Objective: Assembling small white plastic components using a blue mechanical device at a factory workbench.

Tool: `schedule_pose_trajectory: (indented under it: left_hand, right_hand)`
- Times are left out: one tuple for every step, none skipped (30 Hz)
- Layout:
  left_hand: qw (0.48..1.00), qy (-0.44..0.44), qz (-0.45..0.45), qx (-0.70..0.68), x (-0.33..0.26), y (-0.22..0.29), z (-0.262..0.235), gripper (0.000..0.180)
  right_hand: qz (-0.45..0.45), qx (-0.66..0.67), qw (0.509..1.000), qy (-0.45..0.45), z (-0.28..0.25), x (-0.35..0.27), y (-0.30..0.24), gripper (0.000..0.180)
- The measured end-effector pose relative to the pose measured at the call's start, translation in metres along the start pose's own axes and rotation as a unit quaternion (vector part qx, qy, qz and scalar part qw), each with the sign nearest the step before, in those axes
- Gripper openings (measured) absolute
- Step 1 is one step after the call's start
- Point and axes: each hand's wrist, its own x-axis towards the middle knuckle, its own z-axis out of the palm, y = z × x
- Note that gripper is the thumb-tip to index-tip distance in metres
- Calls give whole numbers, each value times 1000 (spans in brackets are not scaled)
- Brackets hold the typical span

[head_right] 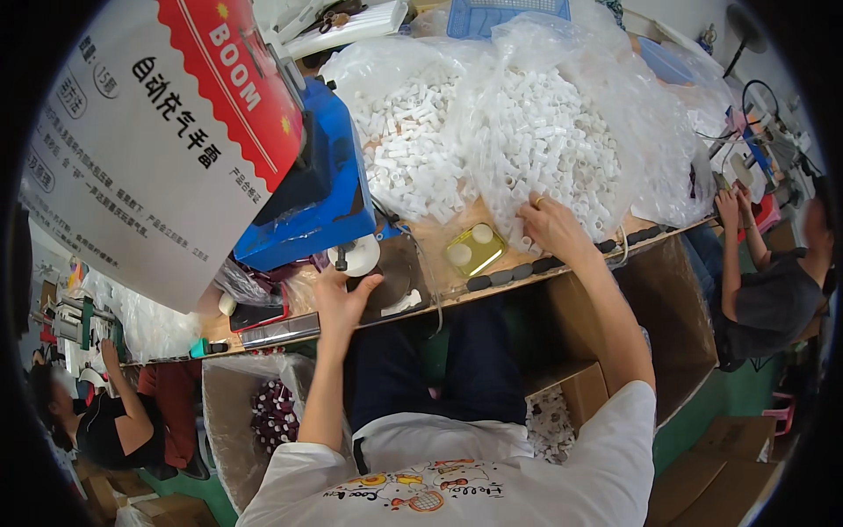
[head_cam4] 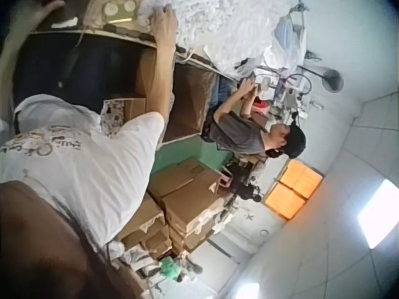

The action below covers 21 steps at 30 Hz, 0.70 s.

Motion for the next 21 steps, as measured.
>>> schedule_pose_trajectory:
  left_hand:
    - [993,-66,-50,-82,5,-9,-3,28]
    - [973,-130,-99,-163,8,-15,-5,29]
    - [959,-152,-122,-205,8,-18,-8,29]
    - [959,-151,-122,-204,8,-15,-9,29]
    - [984,-121,-48,-121,6,-12,-9,29]
    - [995,-90,26,-35,4,-8,-8,28]
    - [995,-90,29,-36,3,-1,-6,28]
    - [998,-54,9,-37,-1,6,-3,27]
    - [999,-19,-10,-42,-5,10,0,25]
    - [999,-18,-9,-40,-7,12,0,25]
    - [998,-13,-26,-49,-8,14,0,24]
    - [997,-7,-44,-59,-9,13,-1,24]
    - [998,-6,-34,-62,-9,10,0,24]
    - [997,-2,-40,-59,-12,9,0,24]
    - [994,-3,-67,-84,-13,8,1,24]
    - [990,-6,-91,-111,-14,10,3,23]
    - [988,-9,-102,-115,-12,12,3,23]
    - [988,-10,-101,-116,-13,12,4,23]
    - [988,-20,-109,-103,-13,11,2,25]
    - [989,-30,-116,-91,-13,10,0,27]
    - [993,-1,-68,-101,-15,0,5,25]
  right_hand:
    - [-1,3,1000,-2,-5,1,-2,12]
    - [59,20,998,15,-11,3,-4,11]
    - [119,36,992,31,-13,4,-5,11]
    - [118,37,992,32,-12,5,-12,11]
    - [143,129,973,129,-9,7,-26,11]
    - [165,218,935,224,-6,9,-40,12]
    - [174,314,909,210,13,6,-51,16]
    - [137,294,927,186,29,6,-72,14]
    - [99,218,959,150,35,6,-90,12]
    - [67,181,975,114,43,11,-99,8]
    - [54,153,980,119,42,10,-103,11]
    - [40,124,984,123,41,11,-108,14]
    - [32,127,984,123,41,17,-114,14]
    - [98,280,938,178,40,22,-126,14]
    - [163,423,862,226,40,28,-140,15]
    - [163,423,863,222,40,35,-160,15]
    - [164,481,830,229,43,46,-183,15]
    - [165,536,793,237,45,54,-196,16]
    - [163,538,792,238,44,59,-202,16]
    - [60,452,859,232,43,63,-208,19]
    - [-43,356,907,221,43,67,-212,23]
